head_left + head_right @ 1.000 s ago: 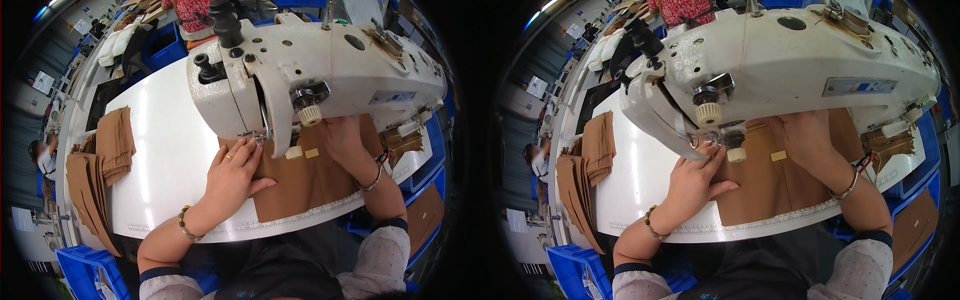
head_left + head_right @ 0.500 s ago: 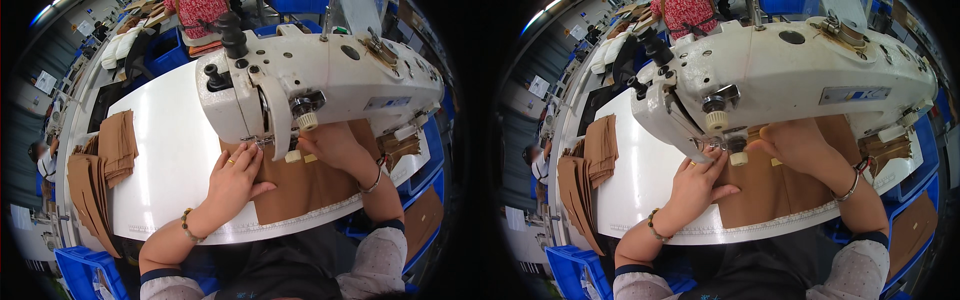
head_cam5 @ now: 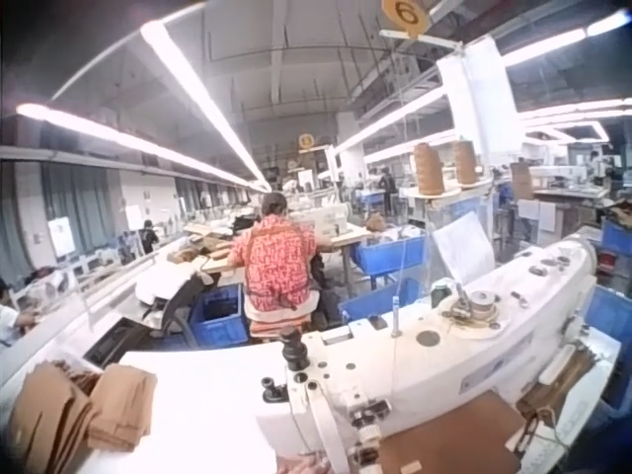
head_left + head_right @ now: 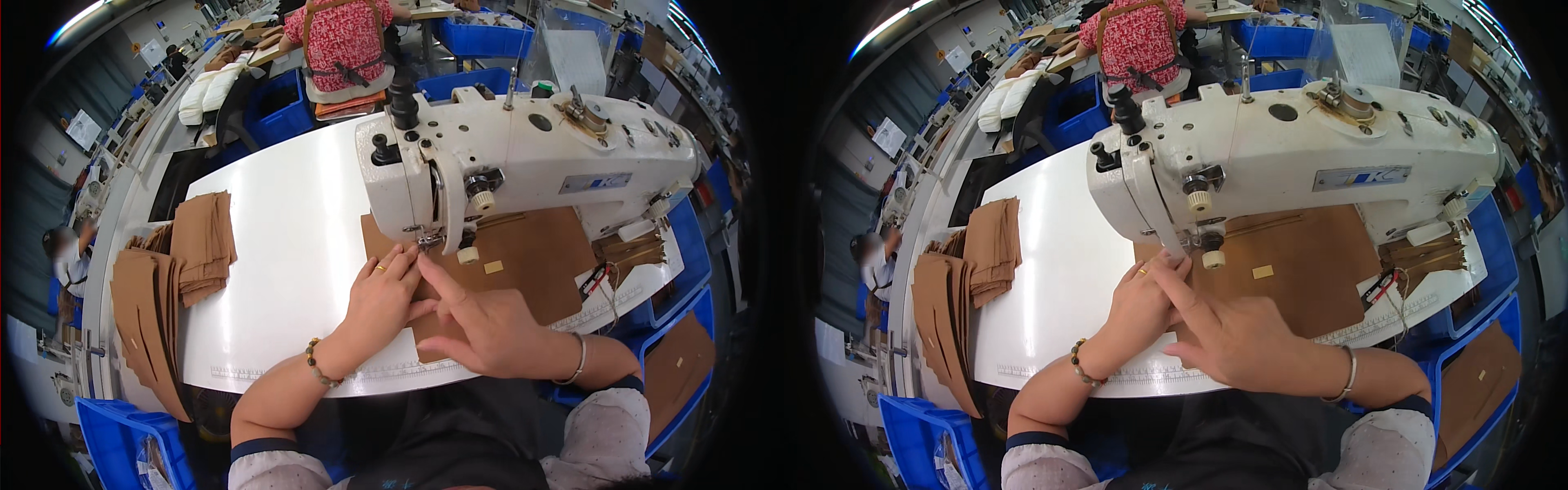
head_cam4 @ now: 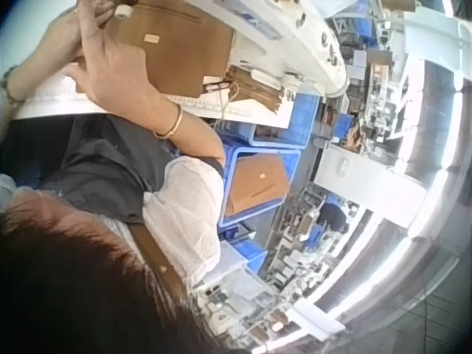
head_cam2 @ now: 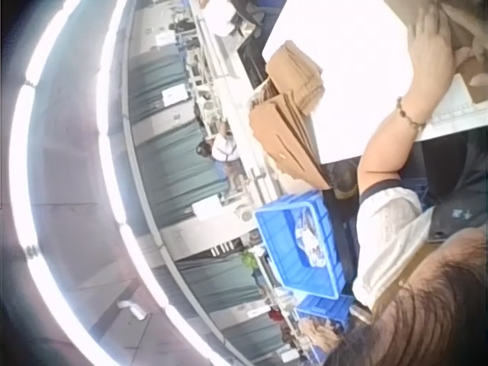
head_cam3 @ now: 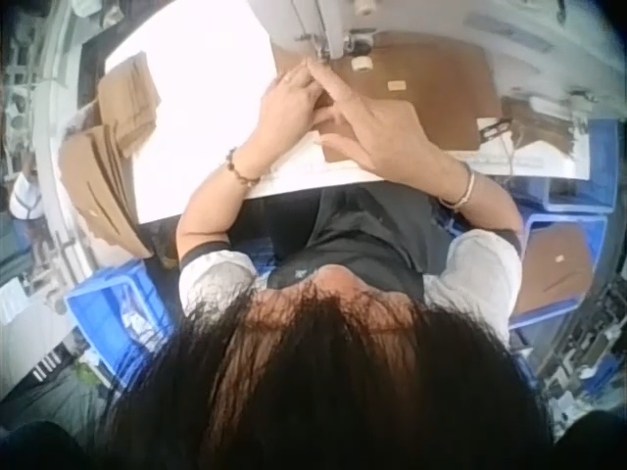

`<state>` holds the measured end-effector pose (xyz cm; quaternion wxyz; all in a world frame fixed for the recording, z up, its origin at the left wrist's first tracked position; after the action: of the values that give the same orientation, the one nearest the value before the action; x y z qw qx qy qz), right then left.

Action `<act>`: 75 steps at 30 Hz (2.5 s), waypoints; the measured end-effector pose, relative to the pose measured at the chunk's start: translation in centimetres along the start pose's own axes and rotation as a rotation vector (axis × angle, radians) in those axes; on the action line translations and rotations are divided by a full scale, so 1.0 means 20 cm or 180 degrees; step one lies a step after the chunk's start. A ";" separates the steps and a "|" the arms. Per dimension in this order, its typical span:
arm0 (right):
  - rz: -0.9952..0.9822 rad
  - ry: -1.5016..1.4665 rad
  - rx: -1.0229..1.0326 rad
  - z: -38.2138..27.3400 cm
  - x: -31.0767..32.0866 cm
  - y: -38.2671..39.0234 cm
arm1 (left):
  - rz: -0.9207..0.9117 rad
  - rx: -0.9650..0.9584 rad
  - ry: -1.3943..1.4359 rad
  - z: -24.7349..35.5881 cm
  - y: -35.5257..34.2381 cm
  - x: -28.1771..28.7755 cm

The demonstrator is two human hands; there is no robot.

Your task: Sewing pieces of leather or fabric and zippers to assemble a pouch using an industrial sewing machine.

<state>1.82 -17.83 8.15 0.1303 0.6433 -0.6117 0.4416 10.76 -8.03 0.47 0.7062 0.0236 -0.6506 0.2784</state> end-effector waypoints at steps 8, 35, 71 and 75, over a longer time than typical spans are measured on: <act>0.1556 -0.0692 -0.0330 -0.10 -0.14 -0.20 | 0.0410 -0.0060 0.1054 0.00 0.00 0.03; 0.0794 0.2060 -0.0933 0.42 0.48 0.62 | -0.0465 -0.0544 0.0058 0.25 0.11 0.07; -0.0450 0.1884 0.0699 0.29 -0.19 0.07 | 0.0234 -0.0848 -0.0361 0.69 0.63 0.11; -0.0501 0.1705 0.0761 0.32 -0.21 0.05 | 0.0304 -0.0810 -0.0312 0.69 0.64 0.12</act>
<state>4.05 -19.82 1.04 0.2442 0.5601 -0.4476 0.6529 -7.11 -1.73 0.53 0.6568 -0.0836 -0.7147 0.2254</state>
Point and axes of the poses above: each hand's wrist, its own y-axis away from the middle knuckle, its own x-axis out of the back of the hand, z = x × y, the point moved 8 cm from there along -y, towards the middle knuckle, and after that the axes turned 9 degrees about -x, right-handed, at the moved point
